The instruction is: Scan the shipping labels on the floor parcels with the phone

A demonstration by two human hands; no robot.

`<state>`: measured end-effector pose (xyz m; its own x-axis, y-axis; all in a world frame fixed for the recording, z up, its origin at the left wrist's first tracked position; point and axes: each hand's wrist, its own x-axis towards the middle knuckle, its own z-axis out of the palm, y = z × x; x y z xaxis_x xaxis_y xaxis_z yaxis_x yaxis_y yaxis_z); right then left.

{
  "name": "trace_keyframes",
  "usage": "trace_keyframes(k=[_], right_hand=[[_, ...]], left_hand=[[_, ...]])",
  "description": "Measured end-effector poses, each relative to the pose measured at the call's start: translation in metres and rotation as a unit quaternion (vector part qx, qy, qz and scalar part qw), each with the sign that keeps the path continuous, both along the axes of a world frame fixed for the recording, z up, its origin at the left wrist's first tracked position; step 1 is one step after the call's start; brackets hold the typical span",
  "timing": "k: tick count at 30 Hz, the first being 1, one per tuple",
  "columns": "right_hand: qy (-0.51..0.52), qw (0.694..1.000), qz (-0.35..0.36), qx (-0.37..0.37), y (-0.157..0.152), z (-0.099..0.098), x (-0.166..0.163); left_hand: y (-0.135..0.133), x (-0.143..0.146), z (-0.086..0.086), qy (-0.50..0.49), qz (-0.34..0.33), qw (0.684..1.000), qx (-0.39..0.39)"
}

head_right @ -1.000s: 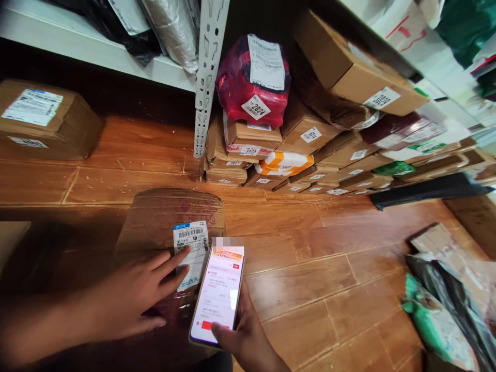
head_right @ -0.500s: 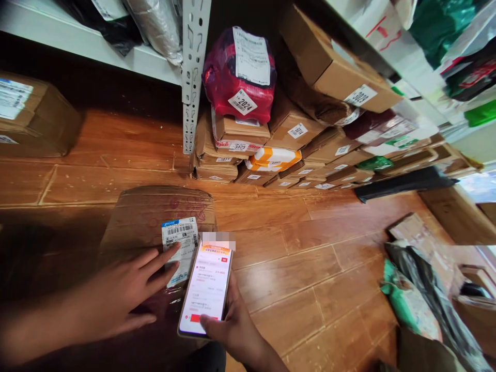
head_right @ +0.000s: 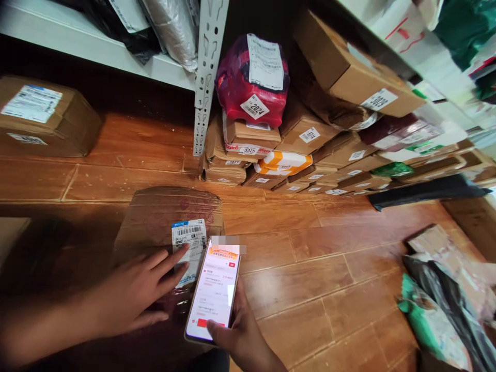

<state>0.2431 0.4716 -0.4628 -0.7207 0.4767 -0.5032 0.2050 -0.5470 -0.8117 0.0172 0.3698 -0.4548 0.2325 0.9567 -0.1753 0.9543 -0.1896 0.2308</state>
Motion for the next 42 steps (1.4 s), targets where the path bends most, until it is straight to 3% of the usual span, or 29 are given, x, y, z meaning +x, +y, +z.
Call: trace_keyframes(k=[16, 42], right_hand=[[-0.002, 1.0, 0.002, -0.004, 0.0004, 0.0015, 0.0002], [0.015, 1.0, 0.01, 0.004, 0.0, 0.0043, -0.0052]], left_hand=[[0.0016, 0.0018, 0.0026, 0.023, -0.008, 1.0, 0.003], [0.0019, 0.0004, -0.0031, 0.038, 0.002, 0.994, 0.099]])
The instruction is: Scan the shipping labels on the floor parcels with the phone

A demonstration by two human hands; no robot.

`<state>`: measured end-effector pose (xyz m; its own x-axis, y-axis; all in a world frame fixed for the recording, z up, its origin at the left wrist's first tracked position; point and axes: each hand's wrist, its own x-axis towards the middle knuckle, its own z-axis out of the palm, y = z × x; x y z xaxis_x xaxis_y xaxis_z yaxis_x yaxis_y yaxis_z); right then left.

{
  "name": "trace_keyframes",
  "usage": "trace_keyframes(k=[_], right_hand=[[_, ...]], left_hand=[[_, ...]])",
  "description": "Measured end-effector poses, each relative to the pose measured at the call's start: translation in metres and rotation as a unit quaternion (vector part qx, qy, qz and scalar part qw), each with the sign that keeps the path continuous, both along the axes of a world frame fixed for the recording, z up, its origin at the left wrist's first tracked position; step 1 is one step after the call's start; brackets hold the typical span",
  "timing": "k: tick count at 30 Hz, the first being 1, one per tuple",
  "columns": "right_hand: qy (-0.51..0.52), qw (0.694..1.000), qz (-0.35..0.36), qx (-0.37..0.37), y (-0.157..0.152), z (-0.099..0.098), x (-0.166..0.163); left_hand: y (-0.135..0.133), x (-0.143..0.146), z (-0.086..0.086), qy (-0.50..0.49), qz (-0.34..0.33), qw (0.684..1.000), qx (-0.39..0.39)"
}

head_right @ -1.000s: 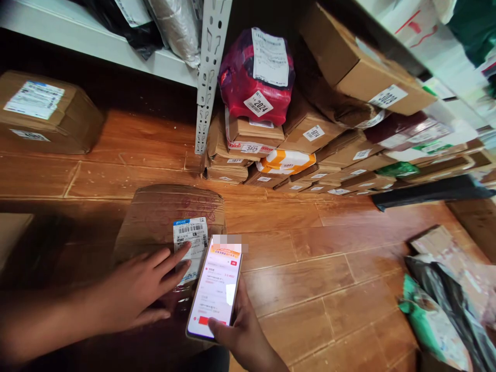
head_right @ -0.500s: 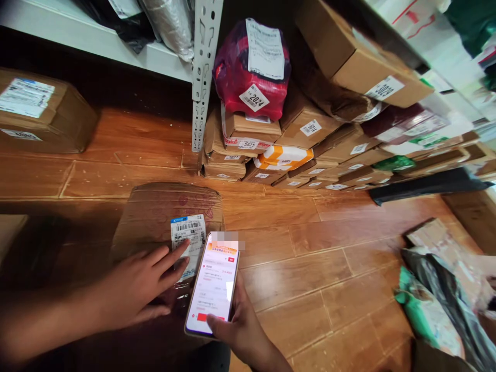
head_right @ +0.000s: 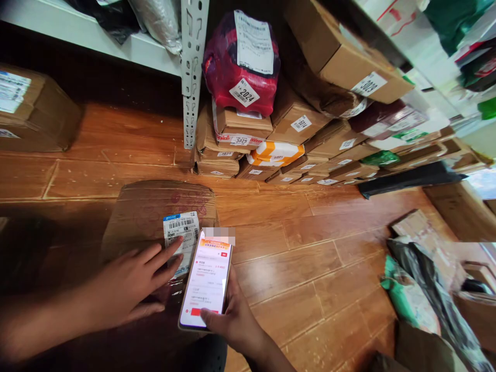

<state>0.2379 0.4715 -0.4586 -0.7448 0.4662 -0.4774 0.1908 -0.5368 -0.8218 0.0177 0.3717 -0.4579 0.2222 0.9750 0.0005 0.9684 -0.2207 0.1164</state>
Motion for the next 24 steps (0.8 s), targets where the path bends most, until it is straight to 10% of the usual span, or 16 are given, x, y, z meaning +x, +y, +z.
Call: trace_keyframes(k=[24], right_hand=[[0.012, 1.0, -0.02, -0.013, -0.0014, -0.0014, -0.0006]], left_hand=[[0.0049, 0.0032, 0.0028, -0.025, -0.004, 1.0, -0.019]])
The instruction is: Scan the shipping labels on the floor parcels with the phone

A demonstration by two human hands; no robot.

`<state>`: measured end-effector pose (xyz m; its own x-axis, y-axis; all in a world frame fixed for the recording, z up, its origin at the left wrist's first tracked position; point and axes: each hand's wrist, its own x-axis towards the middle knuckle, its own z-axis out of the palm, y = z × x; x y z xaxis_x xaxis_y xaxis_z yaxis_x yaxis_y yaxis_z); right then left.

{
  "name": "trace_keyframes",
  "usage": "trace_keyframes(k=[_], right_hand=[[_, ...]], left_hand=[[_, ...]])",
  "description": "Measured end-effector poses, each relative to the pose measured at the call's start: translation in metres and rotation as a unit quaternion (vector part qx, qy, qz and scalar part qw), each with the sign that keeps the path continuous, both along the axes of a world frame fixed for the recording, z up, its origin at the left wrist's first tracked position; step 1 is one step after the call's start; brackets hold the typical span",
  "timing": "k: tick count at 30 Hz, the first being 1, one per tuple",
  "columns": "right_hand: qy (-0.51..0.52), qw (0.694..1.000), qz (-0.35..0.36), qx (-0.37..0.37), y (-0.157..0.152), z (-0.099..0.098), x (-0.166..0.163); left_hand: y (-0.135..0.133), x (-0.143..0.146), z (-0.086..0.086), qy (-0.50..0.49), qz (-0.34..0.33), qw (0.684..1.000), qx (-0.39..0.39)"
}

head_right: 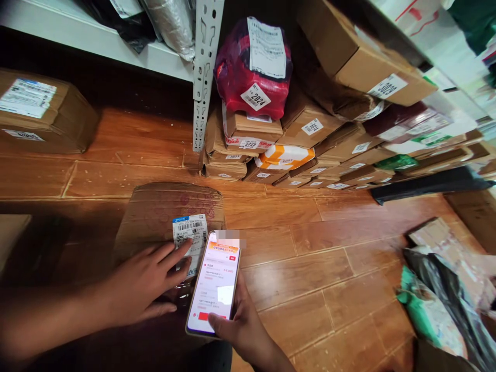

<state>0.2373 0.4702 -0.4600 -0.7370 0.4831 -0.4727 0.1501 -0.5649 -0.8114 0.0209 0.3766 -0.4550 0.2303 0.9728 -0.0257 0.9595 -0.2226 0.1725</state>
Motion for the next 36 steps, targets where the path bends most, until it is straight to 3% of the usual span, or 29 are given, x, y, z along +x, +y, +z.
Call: trace_keyframes(k=[10, 36], right_hand=[[-0.008, 1.0, 0.001, 0.007, 0.001, 0.0, 0.0003], [0.011, 1.0, 0.005, -0.014, 0.0022, 0.0079, -0.0013]], left_hand=[[0.0025, -0.002, 0.0017, -0.024, 0.022, 0.999, -0.043], [0.0005, -0.0047, -0.0058, -0.017, 0.015, 1.0, -0.001]])
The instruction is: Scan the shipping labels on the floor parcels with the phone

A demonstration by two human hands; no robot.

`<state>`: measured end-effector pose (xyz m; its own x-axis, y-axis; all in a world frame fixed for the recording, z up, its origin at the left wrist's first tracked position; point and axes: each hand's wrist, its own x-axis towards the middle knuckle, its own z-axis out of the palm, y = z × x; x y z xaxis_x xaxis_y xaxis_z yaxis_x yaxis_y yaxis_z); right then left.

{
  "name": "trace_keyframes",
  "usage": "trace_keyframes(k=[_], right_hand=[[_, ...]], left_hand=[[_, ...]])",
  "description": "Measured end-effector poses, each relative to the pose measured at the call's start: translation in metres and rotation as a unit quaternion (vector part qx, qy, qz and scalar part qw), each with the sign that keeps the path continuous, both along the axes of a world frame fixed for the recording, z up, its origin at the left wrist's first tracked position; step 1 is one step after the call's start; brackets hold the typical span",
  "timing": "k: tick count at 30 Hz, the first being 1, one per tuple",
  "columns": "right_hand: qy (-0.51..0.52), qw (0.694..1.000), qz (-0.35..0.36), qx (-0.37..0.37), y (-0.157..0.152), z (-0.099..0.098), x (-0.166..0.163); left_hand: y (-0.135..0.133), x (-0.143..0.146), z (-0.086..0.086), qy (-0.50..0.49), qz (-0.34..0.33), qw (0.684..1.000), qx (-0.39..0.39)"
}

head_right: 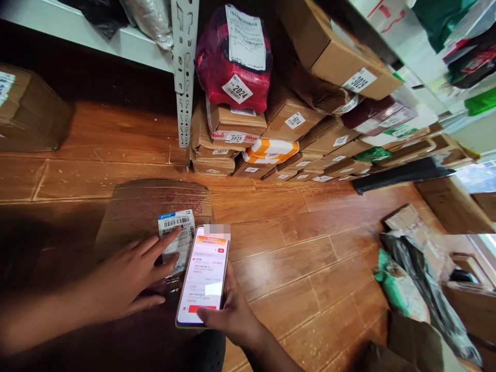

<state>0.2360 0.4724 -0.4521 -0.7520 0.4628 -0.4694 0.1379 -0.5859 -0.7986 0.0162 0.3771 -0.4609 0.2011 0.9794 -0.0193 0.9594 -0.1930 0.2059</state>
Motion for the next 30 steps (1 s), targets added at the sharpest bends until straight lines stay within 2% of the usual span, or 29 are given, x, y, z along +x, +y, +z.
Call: trace_keyframes(k=[7, 12, 20, 23, 30], right_hand=[[0.006, 0.999, -0.01, -0.032, 0.0, -0.003, 0.001], [0.01, 0.998, -0.022, -0.055, -0.001, -0.005, 0.004], [-0.029, 0.97, -0.187, -0.156, -0.003, -0.005, -0.016], [-0.057, 0.958, -0.21, -0.186, -0.001, -0.003, -0.027], [-0.066, 0.951, -0.252, -0.168, -0.003, -0.001, -0.029]], left_hand=[[-0.003, 0.002, 0.005, 0.009, 0.001, 1.0, -0.03], [-0.014, 0.006, 0.0, 0.036, 0.012, 0.999, -0.02], [-0.018, 0.006, -0.002, 0.04, 0.02, 0.999, 0.03], [-0.018, 0.006, -0.004, 0.037, 0.027, 0.998, 0.037], [-0.018, 0.006, -0.004, 0.033, 0.028, 0.998, 0.037]])
